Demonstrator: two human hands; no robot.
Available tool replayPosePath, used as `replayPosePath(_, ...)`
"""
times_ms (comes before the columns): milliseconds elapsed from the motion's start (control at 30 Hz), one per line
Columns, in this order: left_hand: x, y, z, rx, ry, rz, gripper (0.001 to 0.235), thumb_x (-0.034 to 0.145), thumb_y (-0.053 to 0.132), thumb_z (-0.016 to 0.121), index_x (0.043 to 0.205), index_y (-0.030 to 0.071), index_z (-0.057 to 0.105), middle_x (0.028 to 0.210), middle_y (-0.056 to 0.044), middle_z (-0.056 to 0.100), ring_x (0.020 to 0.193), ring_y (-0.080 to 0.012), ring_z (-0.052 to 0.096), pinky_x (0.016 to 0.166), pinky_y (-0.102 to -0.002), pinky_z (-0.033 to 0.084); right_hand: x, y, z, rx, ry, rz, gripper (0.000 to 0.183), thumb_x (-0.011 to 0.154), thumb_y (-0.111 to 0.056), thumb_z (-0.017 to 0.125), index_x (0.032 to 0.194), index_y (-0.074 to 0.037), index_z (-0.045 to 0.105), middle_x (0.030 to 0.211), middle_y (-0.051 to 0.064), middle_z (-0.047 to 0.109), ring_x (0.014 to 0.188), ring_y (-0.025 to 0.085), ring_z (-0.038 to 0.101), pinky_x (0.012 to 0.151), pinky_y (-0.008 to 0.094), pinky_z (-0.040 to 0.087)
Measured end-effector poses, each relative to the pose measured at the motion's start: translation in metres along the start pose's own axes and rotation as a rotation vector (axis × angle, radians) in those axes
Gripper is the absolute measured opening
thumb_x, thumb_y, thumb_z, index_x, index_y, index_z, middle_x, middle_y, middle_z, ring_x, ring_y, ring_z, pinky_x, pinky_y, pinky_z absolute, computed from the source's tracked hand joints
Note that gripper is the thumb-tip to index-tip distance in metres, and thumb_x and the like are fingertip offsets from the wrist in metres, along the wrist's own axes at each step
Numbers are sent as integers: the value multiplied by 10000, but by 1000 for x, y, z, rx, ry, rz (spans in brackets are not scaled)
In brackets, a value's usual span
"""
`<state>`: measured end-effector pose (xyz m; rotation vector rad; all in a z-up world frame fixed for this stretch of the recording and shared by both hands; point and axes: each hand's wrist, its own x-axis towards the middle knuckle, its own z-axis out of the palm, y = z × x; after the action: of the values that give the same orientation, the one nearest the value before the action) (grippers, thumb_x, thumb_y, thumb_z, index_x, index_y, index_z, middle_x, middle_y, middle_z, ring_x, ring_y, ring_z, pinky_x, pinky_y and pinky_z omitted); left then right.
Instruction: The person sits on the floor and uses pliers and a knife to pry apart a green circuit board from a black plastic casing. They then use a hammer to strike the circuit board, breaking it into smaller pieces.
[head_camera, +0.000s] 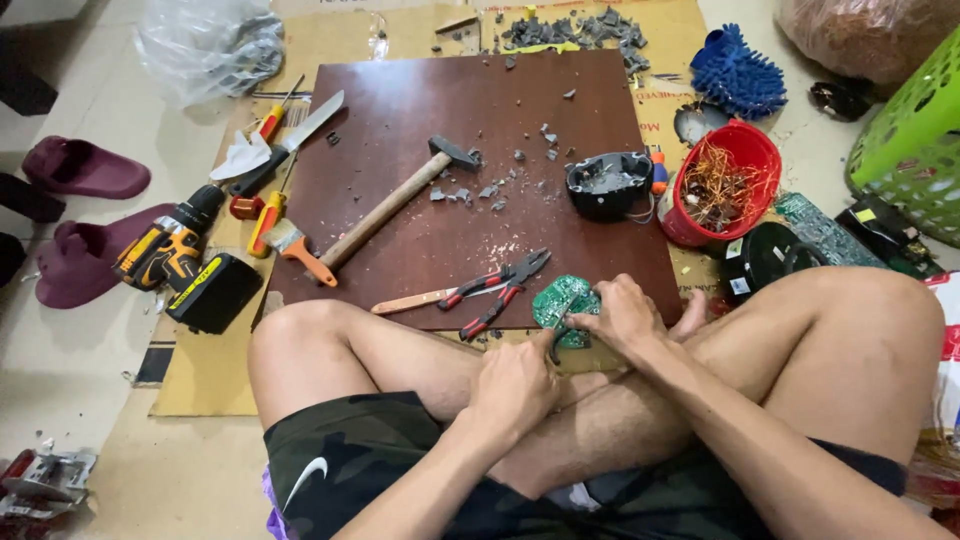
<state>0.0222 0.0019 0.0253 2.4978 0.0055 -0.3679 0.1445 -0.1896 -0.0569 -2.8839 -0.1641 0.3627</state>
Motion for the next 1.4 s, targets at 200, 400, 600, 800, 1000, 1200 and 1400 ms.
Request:
replayPosePath(200, -11, 9, -10, -39, -89, -39, 505, 884, 262, 535, 1372, 255, 662, 1019, -300, 758, 1073, -496, 734, 977, -595, 562, 5, 11, 16, -24, 10, 5, 786, 707, -674, 880, 1277, -148, 755, 1223, 101, 665, 1225, 334, 693, 986, 486, 596)
replayPosePath(400, 1, 0, -1, -71, -97, -30, 556, 877, 216, 610, 1432, 243, 646, 1071, -315, 748, 1079, -500, 733, 964, -610, 580, 2, 12, 15, 7, 62, -43, 787, 699, -644, 900, 1247, -94, 768, 1195, 157, 677, 1209, 393, 691, 990, 498, 583)
replayPosePath(600, 10, 7, 4, 276, -72, 48, 556, 947, 188, 488, 1485, 275, 599, 977, -223, 788, 950, -415, 783, 810, -586, 639, 18, 21, 31, -12, 2, 36, 770, 719, -696, 866, 1265, -161, 768, 1250, 99, 656, 1244, 336, 680, 973, 497, 592)
replayPosePath(800, -7, 33, 3, 218, -29, 16, 558, 991, 85, 462, 1535, 178, 544, 1045, -195, 782, 975, -371, 784, 808, -585, 634, 27, 29, 54, 18, 36, 95, 730, 686, -657, 901, 1263, -229, 775, 1242, 54, 638, 1198, 319, 701, 946, 505, 611)
replayPosePath(1000, 13, 22, 16, -249, -139, -175, 550, 982, 220, 509, 1519, 307, 587, 1271, -227, 729, 1291, -397, 655, 1073, -530, 528, 25, 26, 26, 36, 4, 51, 748, 710, -593, 916, 1305, -168, 759, 1243, 79, 631, 1246, 349, 671, 970, 529, 598)
replayPosePath(1200, 38, 11, 64, -1223, -83, -467, 477, 1061, 184, 492, 1528, 155, 581, 718, -79, 539, 372, -148, 463, 258, -288, 405, 33, 34, 25, 1, -11, 35, 778, 642, -685, 914, 1257, -228, 781, 1229, 38, 643, 1246, 294, 677, 974, 491, 609)
replayPosePath(1400, 55, -8, 49, -479, -44, -217, 424, 998, 270, 538, 1356, 407, 720, 1209, -131, 780, 1183, -351, 717, 946, -495, 611, 17, 25, 16, 80, -25, 62, 724, 747, -590, 878, 1318, -165, 743, 1283, 74, 626, 1278, 328, 661, 1001, 523, 596)
